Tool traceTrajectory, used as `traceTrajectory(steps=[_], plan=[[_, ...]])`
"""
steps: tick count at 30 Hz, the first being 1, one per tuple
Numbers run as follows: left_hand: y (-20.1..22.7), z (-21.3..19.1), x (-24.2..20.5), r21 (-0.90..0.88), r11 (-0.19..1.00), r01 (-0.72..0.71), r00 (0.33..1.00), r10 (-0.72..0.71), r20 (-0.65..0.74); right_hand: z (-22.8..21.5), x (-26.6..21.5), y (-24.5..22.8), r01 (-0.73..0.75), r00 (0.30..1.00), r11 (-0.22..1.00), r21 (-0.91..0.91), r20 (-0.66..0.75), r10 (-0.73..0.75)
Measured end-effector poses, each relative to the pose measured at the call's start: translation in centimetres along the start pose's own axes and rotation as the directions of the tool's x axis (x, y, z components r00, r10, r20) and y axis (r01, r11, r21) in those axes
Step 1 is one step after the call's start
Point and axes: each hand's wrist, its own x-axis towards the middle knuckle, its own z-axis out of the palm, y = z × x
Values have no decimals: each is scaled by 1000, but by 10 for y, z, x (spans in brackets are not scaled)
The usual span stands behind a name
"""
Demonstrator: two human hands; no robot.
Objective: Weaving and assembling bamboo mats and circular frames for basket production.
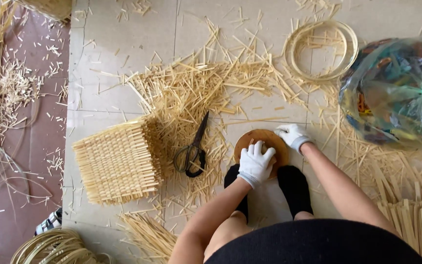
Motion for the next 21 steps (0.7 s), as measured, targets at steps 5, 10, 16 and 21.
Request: traceTrajectory(steps=[5, 10, 16, 21], plan=[[1, -9, -12, -8, 998, -63, 993, 62, -105, 7, 1, 12, 23, 1000, 998, -61, -17, -24], [-35, -50, 26, 62, 978, 201, 939, -174, -296, 8, -6, 16, 123, 992, 989, -89, -16, -124], [-140, -79, 57, 177, 715, 676, 736, -646, -203, -4, -15, -19, 98, 994, 992, 79, -44, -95], [-105, -45, 60, 130, 894, 428, 799, -442, 407, -12, -11, -97, 297, 955, 946, -127, 24, -296]])
